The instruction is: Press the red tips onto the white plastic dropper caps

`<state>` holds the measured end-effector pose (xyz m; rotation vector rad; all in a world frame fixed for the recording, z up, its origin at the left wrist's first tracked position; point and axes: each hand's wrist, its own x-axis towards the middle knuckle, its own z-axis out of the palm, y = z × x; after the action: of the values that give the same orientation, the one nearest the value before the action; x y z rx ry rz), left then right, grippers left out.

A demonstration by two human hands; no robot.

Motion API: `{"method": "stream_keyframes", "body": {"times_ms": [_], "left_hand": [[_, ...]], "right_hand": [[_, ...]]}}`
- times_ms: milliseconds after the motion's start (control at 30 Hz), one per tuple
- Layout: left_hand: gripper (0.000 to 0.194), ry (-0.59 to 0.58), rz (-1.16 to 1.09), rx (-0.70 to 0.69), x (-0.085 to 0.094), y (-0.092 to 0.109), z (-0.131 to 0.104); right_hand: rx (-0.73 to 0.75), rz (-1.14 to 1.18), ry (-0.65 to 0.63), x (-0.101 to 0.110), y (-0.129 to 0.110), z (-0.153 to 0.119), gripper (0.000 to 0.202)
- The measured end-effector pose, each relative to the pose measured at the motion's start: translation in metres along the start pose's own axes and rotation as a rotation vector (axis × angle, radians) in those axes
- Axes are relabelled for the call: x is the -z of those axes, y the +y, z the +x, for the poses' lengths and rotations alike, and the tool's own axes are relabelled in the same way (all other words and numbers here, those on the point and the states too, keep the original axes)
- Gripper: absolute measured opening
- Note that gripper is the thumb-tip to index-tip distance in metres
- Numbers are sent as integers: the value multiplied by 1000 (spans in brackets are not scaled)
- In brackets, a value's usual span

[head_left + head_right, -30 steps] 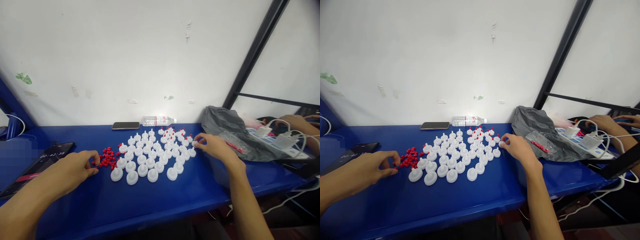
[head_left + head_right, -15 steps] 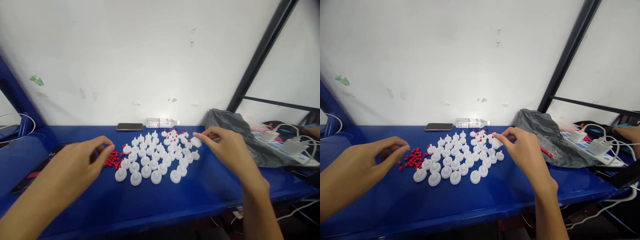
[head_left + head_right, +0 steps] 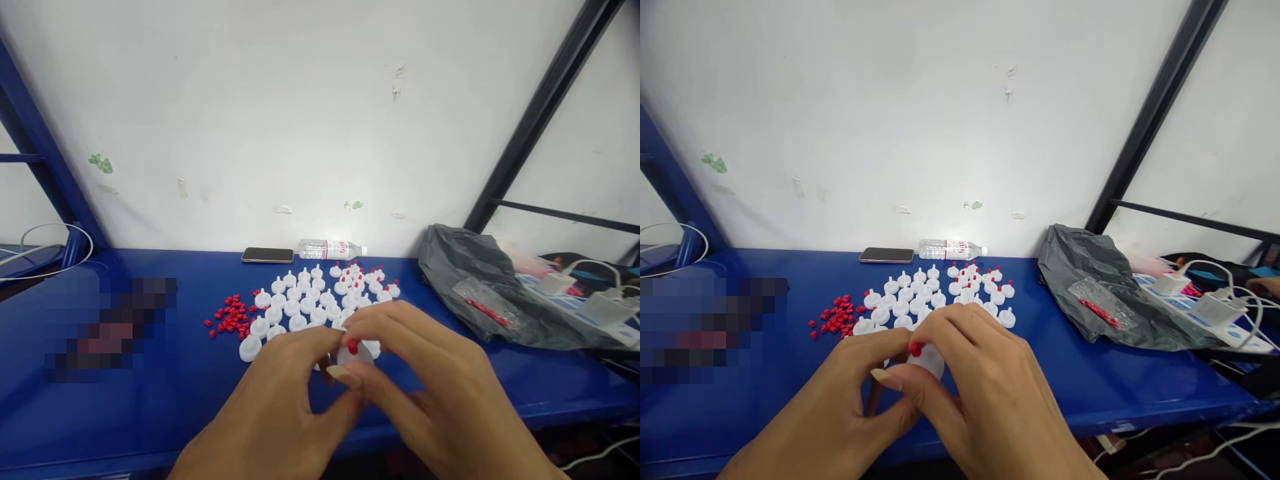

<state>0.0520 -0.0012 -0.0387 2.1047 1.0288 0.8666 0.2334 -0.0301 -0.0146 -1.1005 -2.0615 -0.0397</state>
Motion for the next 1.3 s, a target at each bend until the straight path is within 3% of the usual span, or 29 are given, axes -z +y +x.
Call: {"method": "stream_keyframes", "body": {"times_ms": [67,200,300,433,533,700,733,900,1033,1167,1300], "left_hand": [[14,32,-111,21,5,1,3],[15,46,-282,66,14,-4,7],[17,26,-357,110,14,-9,10],[23,-9,-436,145,8,-10,12],[27,-24,-338,124,7,-9,12],[30,317,200,-4,11,-13,9],[29,325,271,-47,11,-14,9],[33,92,346,-250,9,-15,6],[21,174,496,-324,1,-16,5],[20,168,583,-281,1,-21,8],[24,142,512,-238,5,-22,10]], "right_hand": [[37,-4,-62,3,0,0,17],[141,-101,-182,3,1,-4,56],[152,-129,-253,-3,5,-4,71],[129,-100,-247,-10,11,1,61],[121,-68,-201,-9,14,4,49],[64,-64,-164,-5,17,3,51],[55,-64,-164,-6,18,3,53],[36,-16,-139,-13,21,3,49],[30,29,-181,-14,24,6,35],[53,12,-212,-13,28,7,16],[68,7,-212,-16,30,7,24]]}}
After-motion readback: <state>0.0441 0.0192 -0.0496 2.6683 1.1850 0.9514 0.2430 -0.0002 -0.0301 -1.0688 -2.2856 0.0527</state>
